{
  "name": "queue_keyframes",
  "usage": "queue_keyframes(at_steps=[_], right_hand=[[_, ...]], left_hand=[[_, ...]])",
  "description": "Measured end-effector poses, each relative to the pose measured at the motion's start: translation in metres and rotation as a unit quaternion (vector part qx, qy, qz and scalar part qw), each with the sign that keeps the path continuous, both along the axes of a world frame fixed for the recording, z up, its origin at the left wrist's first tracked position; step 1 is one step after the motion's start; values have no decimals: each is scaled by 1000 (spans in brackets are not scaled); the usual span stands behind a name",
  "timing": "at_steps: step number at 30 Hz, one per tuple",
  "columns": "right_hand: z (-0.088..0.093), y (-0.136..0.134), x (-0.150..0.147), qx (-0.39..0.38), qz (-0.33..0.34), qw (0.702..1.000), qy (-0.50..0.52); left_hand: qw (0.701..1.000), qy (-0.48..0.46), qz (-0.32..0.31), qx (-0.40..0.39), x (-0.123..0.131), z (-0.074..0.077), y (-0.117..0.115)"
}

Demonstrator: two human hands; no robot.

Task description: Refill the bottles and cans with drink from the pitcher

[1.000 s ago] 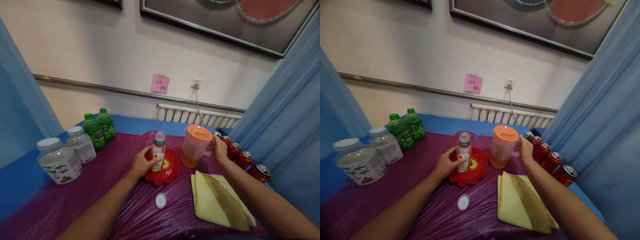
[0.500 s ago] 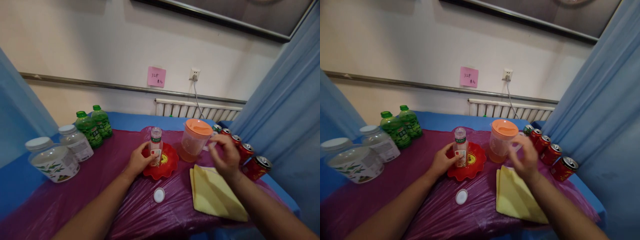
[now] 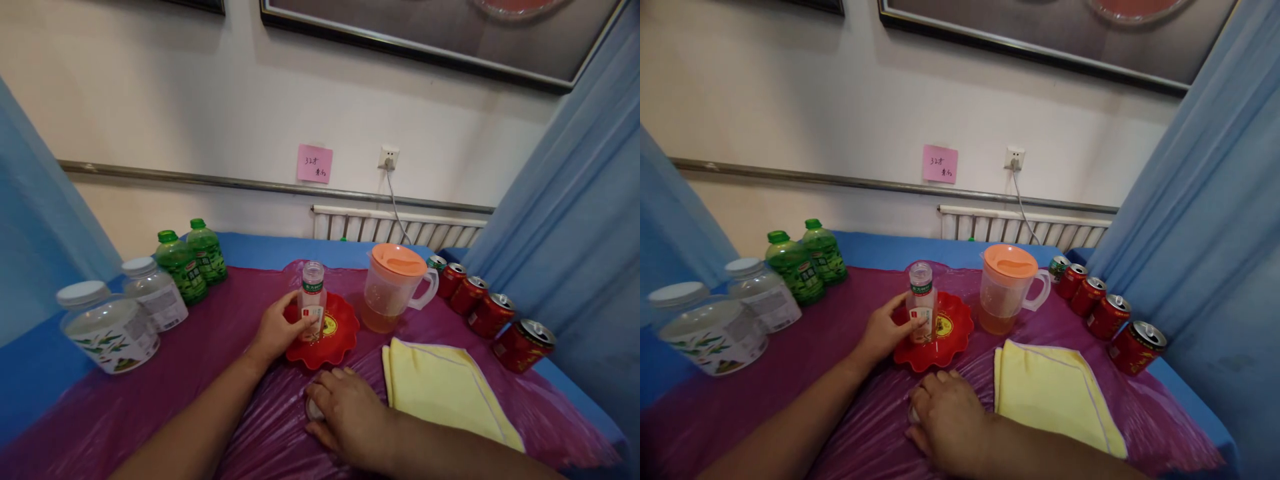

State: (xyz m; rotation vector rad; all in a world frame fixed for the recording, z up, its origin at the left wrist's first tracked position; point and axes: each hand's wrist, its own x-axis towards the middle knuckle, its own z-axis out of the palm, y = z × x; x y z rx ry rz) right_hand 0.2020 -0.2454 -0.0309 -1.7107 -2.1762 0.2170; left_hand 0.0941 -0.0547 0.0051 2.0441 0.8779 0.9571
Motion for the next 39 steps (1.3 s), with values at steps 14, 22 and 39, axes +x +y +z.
queue_keyframes(at_steps=[14, 22, 39], right_hand=[[127, 117, 55, 278, -54, 768, 574], [95, 130, 40, 223, -50, 729, 645], [80, 128, 53, 207, -2, 794, 572]], left_hand=[[1000, -9, -2, -14, -7, -2, 0], [999, 6, 38, -3, -10, -10, -1], [999, 1, 46, -14, -11, -12, -4]])
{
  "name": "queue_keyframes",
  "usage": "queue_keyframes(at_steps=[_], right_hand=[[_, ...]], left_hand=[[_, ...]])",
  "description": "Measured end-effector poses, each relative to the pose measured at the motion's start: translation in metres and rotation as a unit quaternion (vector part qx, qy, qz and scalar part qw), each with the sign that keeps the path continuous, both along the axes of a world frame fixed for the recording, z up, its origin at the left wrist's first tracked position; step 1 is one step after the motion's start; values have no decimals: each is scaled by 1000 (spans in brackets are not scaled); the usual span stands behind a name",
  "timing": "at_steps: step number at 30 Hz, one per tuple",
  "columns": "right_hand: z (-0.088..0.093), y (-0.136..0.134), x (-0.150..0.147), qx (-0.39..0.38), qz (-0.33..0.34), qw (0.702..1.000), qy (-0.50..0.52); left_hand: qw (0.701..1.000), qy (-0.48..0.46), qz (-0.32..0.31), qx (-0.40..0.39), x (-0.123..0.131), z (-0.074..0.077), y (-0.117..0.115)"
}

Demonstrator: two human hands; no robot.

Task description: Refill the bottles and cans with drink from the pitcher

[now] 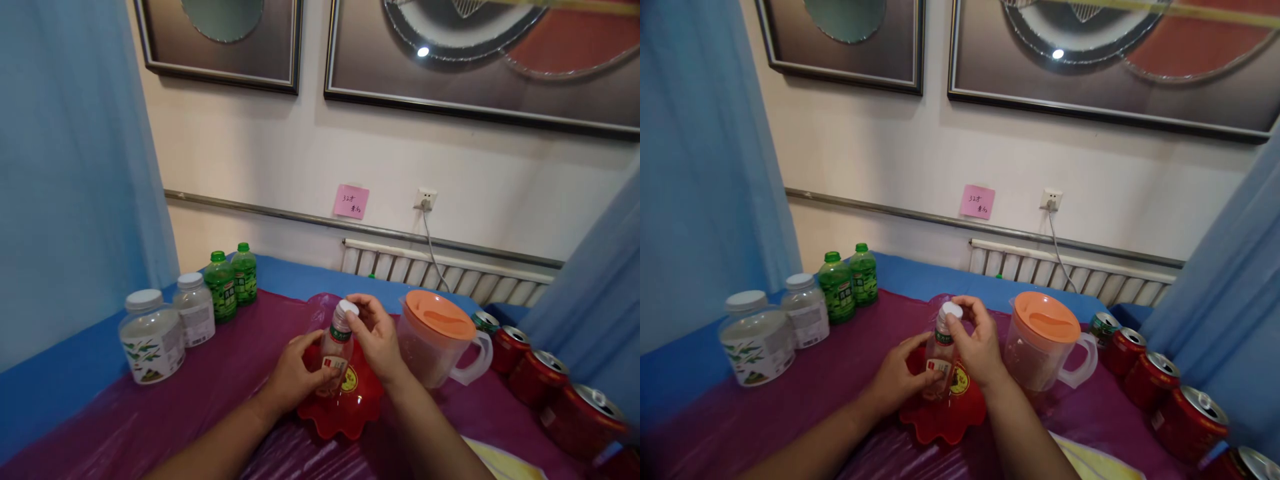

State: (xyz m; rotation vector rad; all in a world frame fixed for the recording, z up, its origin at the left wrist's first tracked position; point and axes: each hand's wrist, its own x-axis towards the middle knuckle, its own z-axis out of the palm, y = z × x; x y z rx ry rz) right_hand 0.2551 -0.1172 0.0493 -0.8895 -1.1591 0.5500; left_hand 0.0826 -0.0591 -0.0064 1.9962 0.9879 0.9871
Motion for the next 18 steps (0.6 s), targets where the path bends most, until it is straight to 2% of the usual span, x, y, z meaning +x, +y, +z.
queue_keyframes(at_steps=[10, 18], right_hand=[[5, -3, 0, 19, -35, 995, -88], [-5, 2, -10, -7, -47, 999, -9]], left_hand=[[1000, 11, -4, 10, -1, -7, 1], [999, 24, -15, 37, -1, -3, -3]])
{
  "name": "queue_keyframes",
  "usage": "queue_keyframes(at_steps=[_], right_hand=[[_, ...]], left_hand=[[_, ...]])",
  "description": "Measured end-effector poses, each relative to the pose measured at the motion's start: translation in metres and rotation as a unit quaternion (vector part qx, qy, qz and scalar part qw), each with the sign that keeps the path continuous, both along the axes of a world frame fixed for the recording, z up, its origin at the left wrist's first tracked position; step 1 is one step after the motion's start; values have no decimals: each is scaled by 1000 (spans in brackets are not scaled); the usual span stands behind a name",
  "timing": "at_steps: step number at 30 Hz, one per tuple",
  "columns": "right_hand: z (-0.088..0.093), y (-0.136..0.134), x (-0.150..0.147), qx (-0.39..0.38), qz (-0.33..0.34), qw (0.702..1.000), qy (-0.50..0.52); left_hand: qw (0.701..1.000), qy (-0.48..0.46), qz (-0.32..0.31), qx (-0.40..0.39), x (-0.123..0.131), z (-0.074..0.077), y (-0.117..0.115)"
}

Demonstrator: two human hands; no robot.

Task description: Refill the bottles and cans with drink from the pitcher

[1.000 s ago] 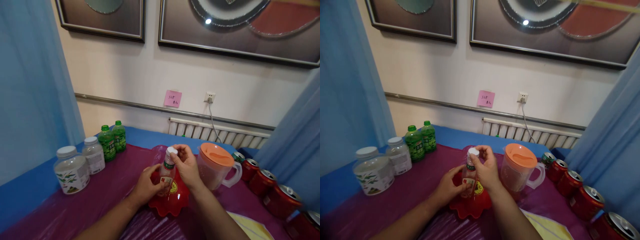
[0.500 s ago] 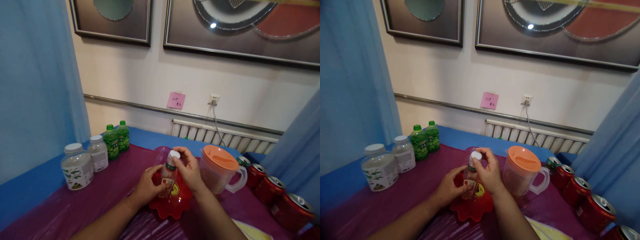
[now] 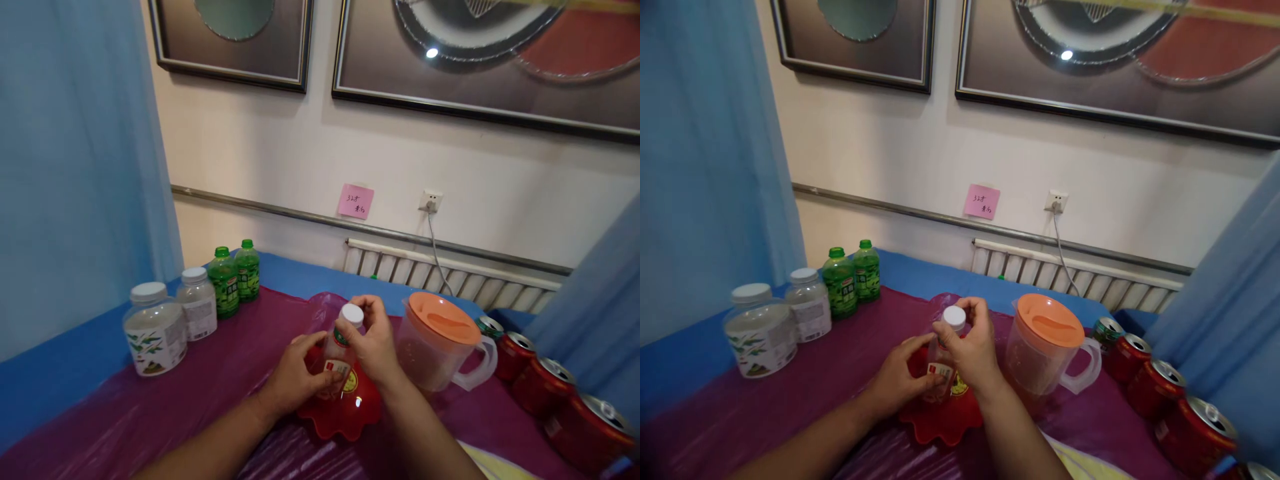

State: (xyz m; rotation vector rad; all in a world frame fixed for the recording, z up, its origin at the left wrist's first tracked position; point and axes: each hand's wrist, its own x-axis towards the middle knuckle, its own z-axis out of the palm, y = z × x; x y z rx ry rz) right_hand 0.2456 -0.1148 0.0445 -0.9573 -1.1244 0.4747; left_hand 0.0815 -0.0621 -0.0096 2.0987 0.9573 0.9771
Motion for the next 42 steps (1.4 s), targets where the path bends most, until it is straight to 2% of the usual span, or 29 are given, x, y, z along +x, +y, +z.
queue_keyframes(at_steps=[3, 7, 10, 13, 18, 23, 25, 30, 34, 37, 42], right_hand=[[-3, 1, -2, 6, 21, 1000, 17], [0, -5, 0, 51, 113, 991, 45], [4, -8, 2, 76, 143, 984, 71], [2, -5, 3, 57, 129, 987, 74], [-6, 1, 0, 38, 58, 994, 87], [-2, -4, -1, 61, 121, 987, 83], [-2, -4, -2, 48, 115, 989, 82], [-7, 0, -4, 42, 41, 994, 90], [-4, -3, -4, 81, 85, 990, 78], [-3, -5, -5, 62, 94, 991, 73], [-8, -2, -8, 41, 2, 996, 85]], left_hand=[[1000, -2, -1, -2, 0, 1, 1], [1000, -7, -1, 2, 0, 1, 2], [1000, -2, 0, 0, 0, 2, 2], [1000, 1, -4, -4, 0, 3, 1], [1000, 2, -2, -13, 0, 2, 1], [1000, -2, 4, -9, 1, 2, 2], [1000, -1, 3, -3, 1, 3, 1], [1000, -5, -5, 2, 0, 5, -1], [1000, -11, 2, -12, 1, 4, 0], [1000, -8, 3, -10, 2, 4, 0], [1000, 1, -1, 8, 1, 5, -2]])
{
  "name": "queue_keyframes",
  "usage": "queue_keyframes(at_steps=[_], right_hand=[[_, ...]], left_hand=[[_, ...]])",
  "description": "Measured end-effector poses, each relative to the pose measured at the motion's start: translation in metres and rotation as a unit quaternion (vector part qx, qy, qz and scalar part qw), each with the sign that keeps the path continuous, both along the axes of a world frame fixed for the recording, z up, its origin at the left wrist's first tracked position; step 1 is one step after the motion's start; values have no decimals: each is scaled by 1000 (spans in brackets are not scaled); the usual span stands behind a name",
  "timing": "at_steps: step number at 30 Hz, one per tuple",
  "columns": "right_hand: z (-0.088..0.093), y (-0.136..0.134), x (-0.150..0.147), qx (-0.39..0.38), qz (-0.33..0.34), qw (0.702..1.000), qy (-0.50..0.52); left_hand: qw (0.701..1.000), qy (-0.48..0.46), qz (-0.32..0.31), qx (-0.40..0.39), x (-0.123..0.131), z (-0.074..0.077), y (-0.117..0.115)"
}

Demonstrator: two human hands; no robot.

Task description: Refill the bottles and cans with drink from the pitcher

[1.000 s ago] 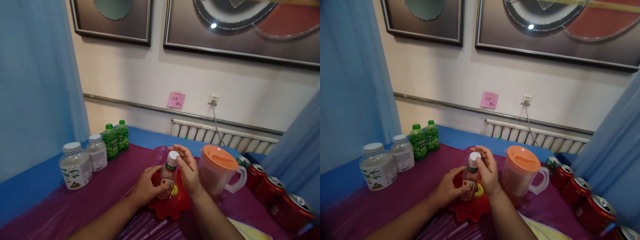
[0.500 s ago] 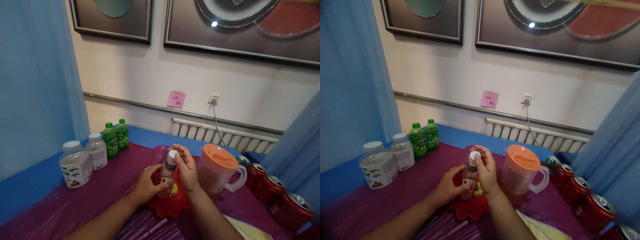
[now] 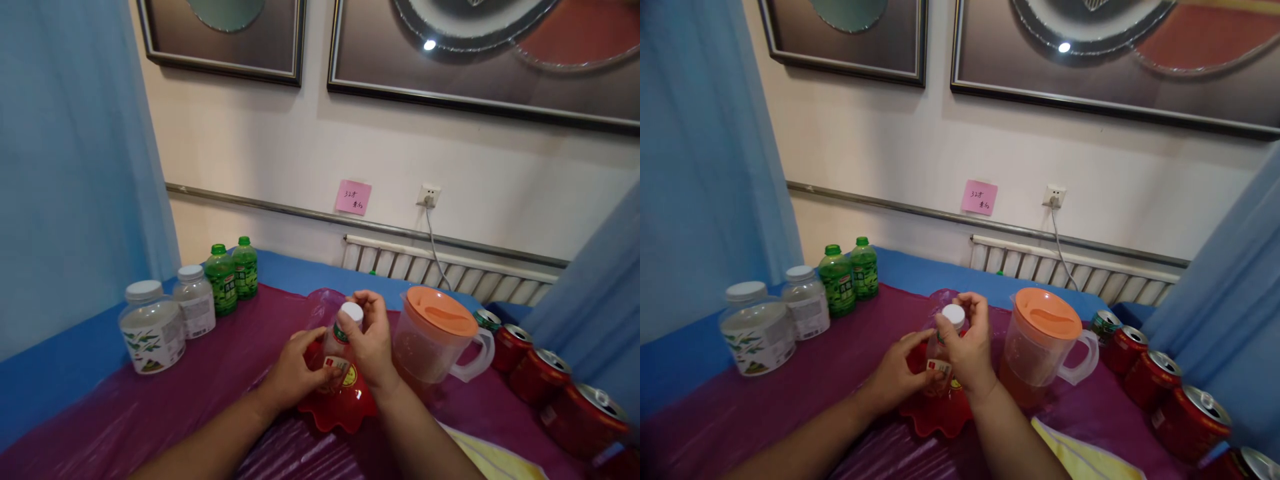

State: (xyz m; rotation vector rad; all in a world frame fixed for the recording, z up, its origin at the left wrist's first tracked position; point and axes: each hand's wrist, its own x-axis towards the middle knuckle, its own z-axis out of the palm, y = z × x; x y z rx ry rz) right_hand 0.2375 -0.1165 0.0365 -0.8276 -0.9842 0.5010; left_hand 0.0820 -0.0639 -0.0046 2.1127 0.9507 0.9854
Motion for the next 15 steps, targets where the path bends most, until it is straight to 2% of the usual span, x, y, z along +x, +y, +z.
queue_keyframes(at_steps=[7, 15], right_hand=[[7, -8, -1, 21, 79, 997, 2], [4, -3, -7, 35, 28, 999, 22]], left_hand=[[1000, 0, -3, -10, 0, 1, 0], [1000, 5, -4, -20, 1, 1, 0]])
